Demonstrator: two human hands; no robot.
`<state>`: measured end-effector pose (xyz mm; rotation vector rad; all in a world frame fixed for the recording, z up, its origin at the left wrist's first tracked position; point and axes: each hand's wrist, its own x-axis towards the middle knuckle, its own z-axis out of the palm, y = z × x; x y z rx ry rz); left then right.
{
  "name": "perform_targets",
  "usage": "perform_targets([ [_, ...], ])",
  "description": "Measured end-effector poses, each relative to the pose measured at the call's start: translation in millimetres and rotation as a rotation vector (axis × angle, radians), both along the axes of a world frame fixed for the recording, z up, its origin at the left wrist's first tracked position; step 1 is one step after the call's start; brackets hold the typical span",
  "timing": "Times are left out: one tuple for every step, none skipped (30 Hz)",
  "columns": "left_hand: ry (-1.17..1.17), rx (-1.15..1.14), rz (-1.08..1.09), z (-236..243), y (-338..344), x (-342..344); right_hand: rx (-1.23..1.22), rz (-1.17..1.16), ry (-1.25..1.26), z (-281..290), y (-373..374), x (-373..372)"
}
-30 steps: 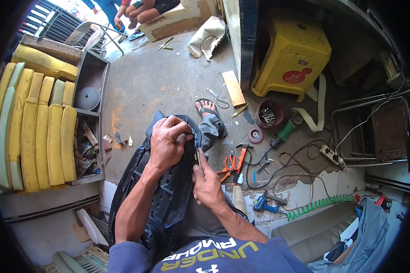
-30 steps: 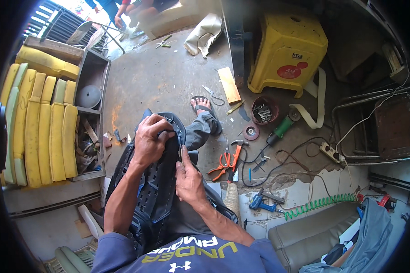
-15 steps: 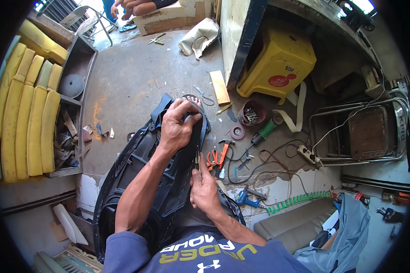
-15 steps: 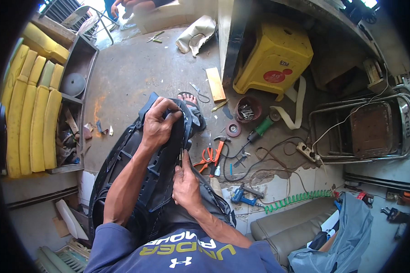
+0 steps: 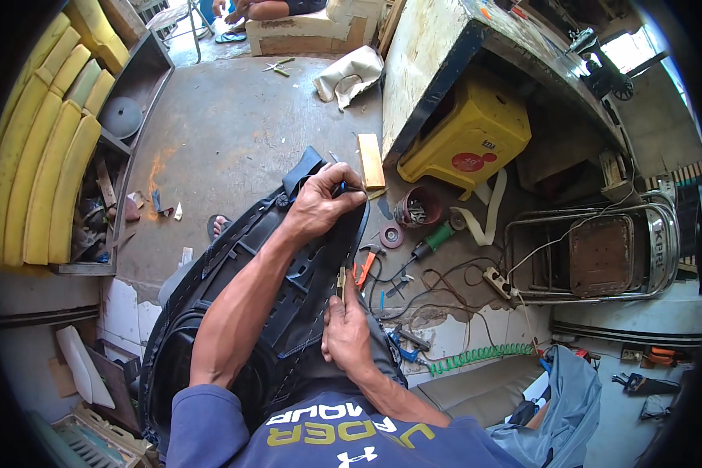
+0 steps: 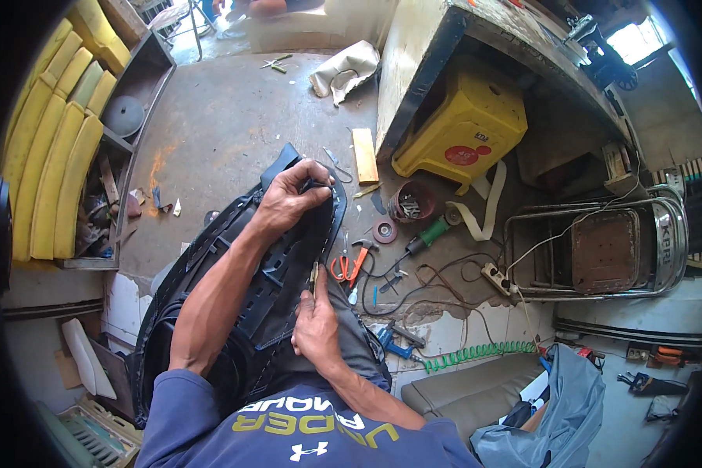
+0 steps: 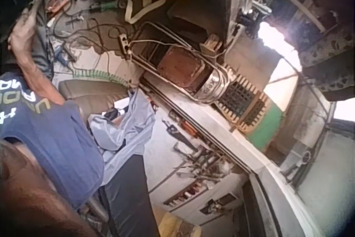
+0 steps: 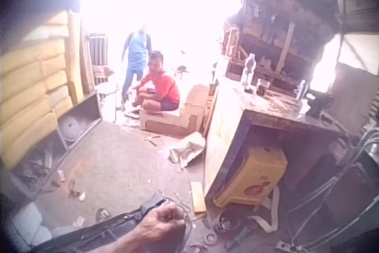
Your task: The person removes the existing covering from a motorcycle seat, pulls a new black cover tight over the frame, and secures it using a powered staple gun before re-inserting a rubber seal.
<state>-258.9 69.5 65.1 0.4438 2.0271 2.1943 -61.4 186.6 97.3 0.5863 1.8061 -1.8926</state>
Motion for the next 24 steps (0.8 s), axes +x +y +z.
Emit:
perform_targets([
  [-0.034,0.098,-0.049,0,-3,1,-0.003,0.0,0.001,0,0,2],
  [-0.077,0.183,-0.088,-1,-7,2,-0.021,-0.014,0.019,1,0,4],
  [-0.118,0.268,-0.13,-1,-10,2,0.009,0.019,0.012,2,1,7],
  [-0.135,0.308,-0.147,-1,-13,2,0.022,0.037,0.022,5,1,9],
  [-0.133,0.314,-0.176,0,-16,1,0.026,0.057,-0.029,6,2,11],
  [-0.129,0.323,-0.211,0,-20,1,0.011,0.065,-0.023,9,4,11],
  [-0.116,0.328,-0.25,1,-23,-1,-0.001,0.029,0.022,10,5,11],
  [-0.143,0.322,-0.258,1,-27,-3,-0.013,-0.009,0.035,11,6,8],
  [-0.144,0.325,-0.272,1,-29,-4,-0.038,-0.053,0.022,11,6,6],
  [-0.14,0.337,-0.273,0,-31,-6,-0.038,-0.065,0.045,9,6,0],
  [-0.123,0.356,-0.273,-1,-32,-7,-0.032,-0.079,0.059,7,7,-5],
  [-0.106,0.335,-0.282,-2,-33,-7,-0.045,-0.088,0.061,4,7,-10],
  [-0.112,0.348,-0.295,-4,-33,-8,-0.06,-0.095,0.065,2,7,-15],
  [-0.106,0.36,-0.302,-5,-33,-8,-0.079,-0.098,0.05,0,6,-17],
  [-0.095,0.366,-0.31,-6,-33,-8,-0.064,-0.083,0.053,-2,6,-18],
  [-0.084,0.364,-0.298,-8,-32,-7,-0.054,-0.078,0.036,-2,6,-18],
  [-0.063,0.359,-0.291,-9,-32,-8,-0.049,-0.089,0.038,-2,6,-16],
  [-0.04,0.355,-0.274,-10,-31,-8,-0.018,-0.056,0.029,-1,5,-14],
  [-0.067,0.398,-0.267,-11,-31,-7,0.009,-0.042,0.038,0,4,-10],
  [-0.088,0.441,-0.252,-13,-29,-7,0.012,-0.018,-0.028,1,3,-8],
  [-0.105,0.486,-0.228,-13,-29,-6,0.082,0.014,0.043,1,2,-5],
  [-0.087,0.704,-0.272,-14,-26,-7,0.127,0.054,0.036,1,2,-3],
  [-0.084,0.728,-0.285,-13,-24,-6,0.184,0.079,0.013,0,2,-1],
  [-0.094,0.737,-0.286,-11,-22,-5,0.149,0.06,0.023,-3,3,1],
])
